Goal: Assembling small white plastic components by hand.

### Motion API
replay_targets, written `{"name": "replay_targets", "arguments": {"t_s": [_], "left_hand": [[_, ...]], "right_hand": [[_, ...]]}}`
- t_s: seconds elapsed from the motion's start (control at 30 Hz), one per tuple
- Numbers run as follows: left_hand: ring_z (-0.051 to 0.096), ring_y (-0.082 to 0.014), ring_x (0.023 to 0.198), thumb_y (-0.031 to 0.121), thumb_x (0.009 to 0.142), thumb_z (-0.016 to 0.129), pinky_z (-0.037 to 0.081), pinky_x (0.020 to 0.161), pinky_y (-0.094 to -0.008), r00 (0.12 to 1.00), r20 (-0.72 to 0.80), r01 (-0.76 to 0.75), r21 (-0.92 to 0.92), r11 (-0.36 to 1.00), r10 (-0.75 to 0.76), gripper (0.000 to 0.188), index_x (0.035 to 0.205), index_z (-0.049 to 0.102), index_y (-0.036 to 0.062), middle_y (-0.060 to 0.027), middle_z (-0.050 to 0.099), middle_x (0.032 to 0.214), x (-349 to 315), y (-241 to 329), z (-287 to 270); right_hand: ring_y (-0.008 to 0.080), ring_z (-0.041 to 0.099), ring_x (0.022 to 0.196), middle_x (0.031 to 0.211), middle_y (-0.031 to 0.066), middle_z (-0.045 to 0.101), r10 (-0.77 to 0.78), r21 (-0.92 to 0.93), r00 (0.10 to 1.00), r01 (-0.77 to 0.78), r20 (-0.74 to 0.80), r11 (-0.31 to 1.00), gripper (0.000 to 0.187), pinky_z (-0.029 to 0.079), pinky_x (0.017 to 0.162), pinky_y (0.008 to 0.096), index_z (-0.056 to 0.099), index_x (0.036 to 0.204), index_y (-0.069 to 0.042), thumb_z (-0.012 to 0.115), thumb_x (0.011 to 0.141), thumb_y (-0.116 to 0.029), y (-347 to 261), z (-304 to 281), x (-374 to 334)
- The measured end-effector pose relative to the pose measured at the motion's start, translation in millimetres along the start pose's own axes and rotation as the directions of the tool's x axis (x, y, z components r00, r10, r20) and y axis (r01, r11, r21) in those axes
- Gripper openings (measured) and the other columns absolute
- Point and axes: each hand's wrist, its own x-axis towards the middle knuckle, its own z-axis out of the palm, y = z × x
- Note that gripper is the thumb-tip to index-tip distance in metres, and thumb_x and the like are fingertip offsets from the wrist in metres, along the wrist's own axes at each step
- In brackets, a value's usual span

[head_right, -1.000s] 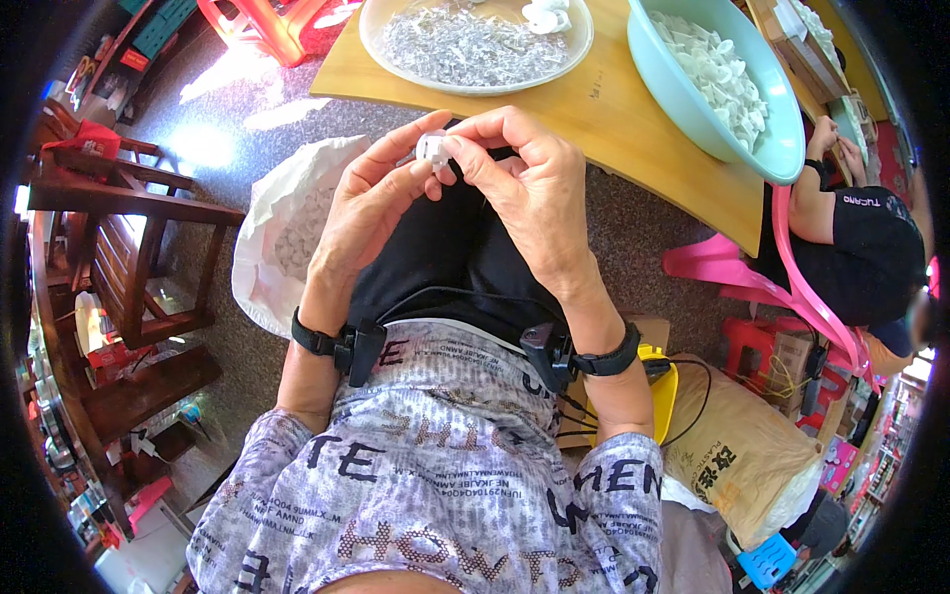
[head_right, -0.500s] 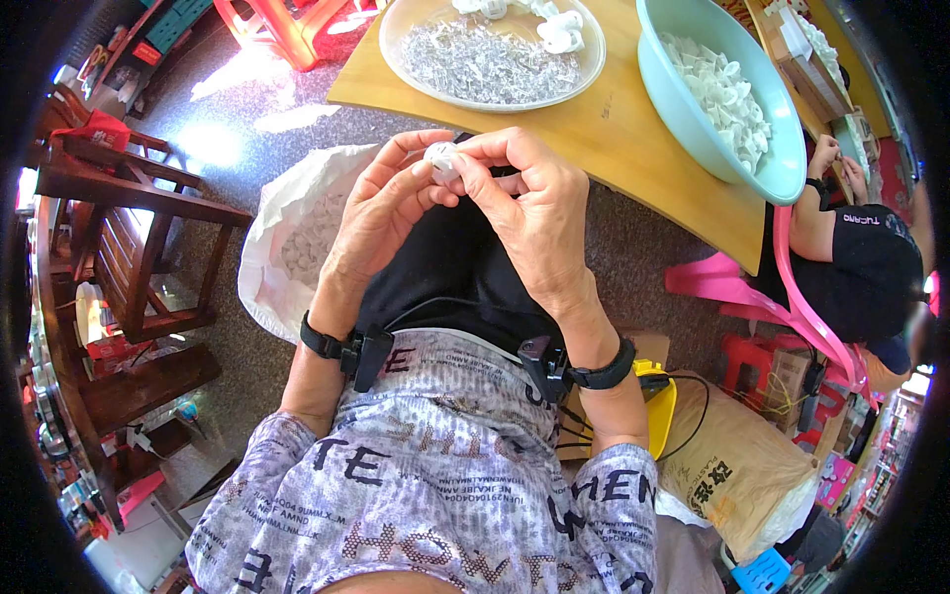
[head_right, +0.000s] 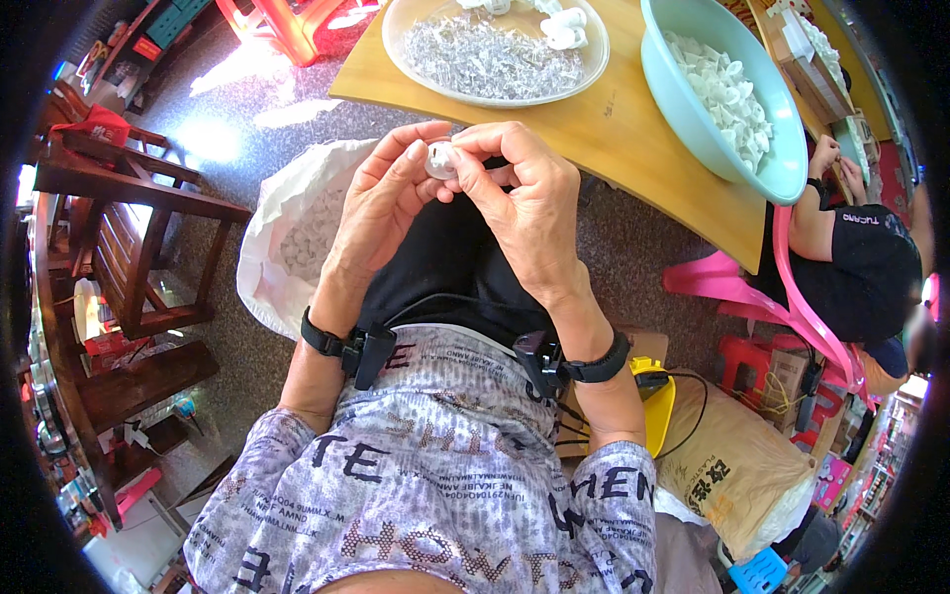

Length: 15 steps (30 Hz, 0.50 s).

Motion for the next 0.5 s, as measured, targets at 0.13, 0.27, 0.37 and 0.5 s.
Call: {"name": "replay_targets", "arguments": {"t_s": [0.13, 0.27, 0.37, 0.5], "left_hand": [[0.062, -0.0133, 0.091, 0.012, 0.094, 0.055, 0.051, 0.081, -0.0256, 0.999, -0.049, -0.005, 0.124, 0.992, 0.011, 0.04, 0.131, 0.048, -0.0014, -0.0081, 0.061, 0.109, 0, -1, 6], [0.059, -0.0115, 0.093, 0.01, 0.093, 0.058, 0.05, 0.082, -0.0255, 0.999, -0.021, -0.033, 0.154, 0.988, 0.036, 0.048, 0.137, 0.042, 0.0005, -0.0076, 0.061, 0.112, 0, -4, -1], [0.058, -0.0117, 0.094, 0.011, 0.093, 0.057, 0.049, 0.083, -0.0261, 0.999, 0.026, -0.048, 0.046, 0.998, 0.047, 0.048, 0.138, 0.042, 0.0016, -0.0076, 0.06, 0.116, 1, -6, -7], [0.059, -0.0116, 0.093, 0.012, 0.096, 0.053, 0.05, 0.081, -0.0257, 0.998, 0.026, -0.061, 0.011, 0.998, 0.061, 0.046, 0.139, 0.04, 0.0015, -0.0088, 0.059, 0.117, 0, -4, -1]], "right_hand": [[0.0102, 0.065, 0.074, 0.089, 0.0071, 0.068, 0.028, 0.092, 0.997, -0.021, -0.079, 0.996, 0.008, 0.053, 0.064, 0.0225, 0.063, 0.092, 0.001, 0.066, 0.086, -0.003, 11, 3, -1], [0.0093, 0.065, 0.074, 0.088, 0.0073, 0.068, 0.076, 0.12, 0.993, -0.064, -0.095, 0.991, 0.008, 0.053, 0.063, 0.0224, 0.063, 0.093, 0.001, 0.065, 0.087, -0.003, 2, 6, -2], [0.009, 0.065, 0.075, 0.089, 0.008, 0.068, 0.076, 0.151, 0.995, -0.065, -0.066, 0.986, 0.008, 0.053, 0.064, 0.0223, 0.063, 0.093, 0.002, 0.065, 0.087, -0.003, -4, 7, -3], [0.0098, 0.066, 0.076, 0.089, 0.0086, 0.069, 0.054, 0.12, 0.996, -0.045, -0.073, 0.992, 0.009, 0.055, 0.065, 0.0226, 0.063, 0.094, 0.003, 0.064, 0.087, -0.003, -8, 8, -4]]}}
